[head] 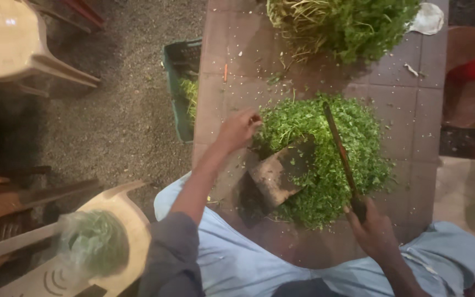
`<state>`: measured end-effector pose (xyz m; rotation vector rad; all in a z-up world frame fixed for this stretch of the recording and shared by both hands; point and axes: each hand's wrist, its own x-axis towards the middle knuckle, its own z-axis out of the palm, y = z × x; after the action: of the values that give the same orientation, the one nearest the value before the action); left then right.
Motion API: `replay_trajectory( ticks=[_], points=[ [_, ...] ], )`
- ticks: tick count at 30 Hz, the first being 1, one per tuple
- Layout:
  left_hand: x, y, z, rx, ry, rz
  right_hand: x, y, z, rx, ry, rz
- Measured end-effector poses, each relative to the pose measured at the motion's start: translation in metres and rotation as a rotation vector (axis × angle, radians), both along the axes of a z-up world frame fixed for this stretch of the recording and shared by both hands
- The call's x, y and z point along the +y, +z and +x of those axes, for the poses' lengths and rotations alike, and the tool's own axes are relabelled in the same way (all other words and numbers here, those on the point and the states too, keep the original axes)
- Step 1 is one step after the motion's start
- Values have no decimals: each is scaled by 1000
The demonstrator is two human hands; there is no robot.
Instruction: The person chops bundles of green herbs with a knife on a table, occasionally moving chopped pieces aside and reaching for more bundles from a pile.
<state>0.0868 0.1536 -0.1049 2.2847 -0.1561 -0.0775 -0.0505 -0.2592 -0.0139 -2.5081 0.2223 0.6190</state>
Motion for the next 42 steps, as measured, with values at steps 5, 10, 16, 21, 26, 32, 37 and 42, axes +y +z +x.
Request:
replay_trajectory(
  ticks=[5,10,16,21,26,32,37,42],
  points=[
    [-66,23,15,59,34,-242,-3,2,-4,80,4,-59],
    [-88,35,9,139,52,-12,-2,1,-7,68,5,-52],
    [-89,14,11,136,-27,-7,-4,5,-12,119,-14,-39],
    [-87,-1,29,54,11,-10,-7,13,-18,2,-14,42],
    [-52,27,32,282,35,-160,-14,7,-23,-49,-10,67],
    [-37,75,21,234,35,42,-5,5,-24,-75,7,57],
    [-27,81,21,146,25,116,0,8,-24,33,-21,50],
    [8,91,18,74,91,74,-4,4,-23,46,-4,22]
  ],
)
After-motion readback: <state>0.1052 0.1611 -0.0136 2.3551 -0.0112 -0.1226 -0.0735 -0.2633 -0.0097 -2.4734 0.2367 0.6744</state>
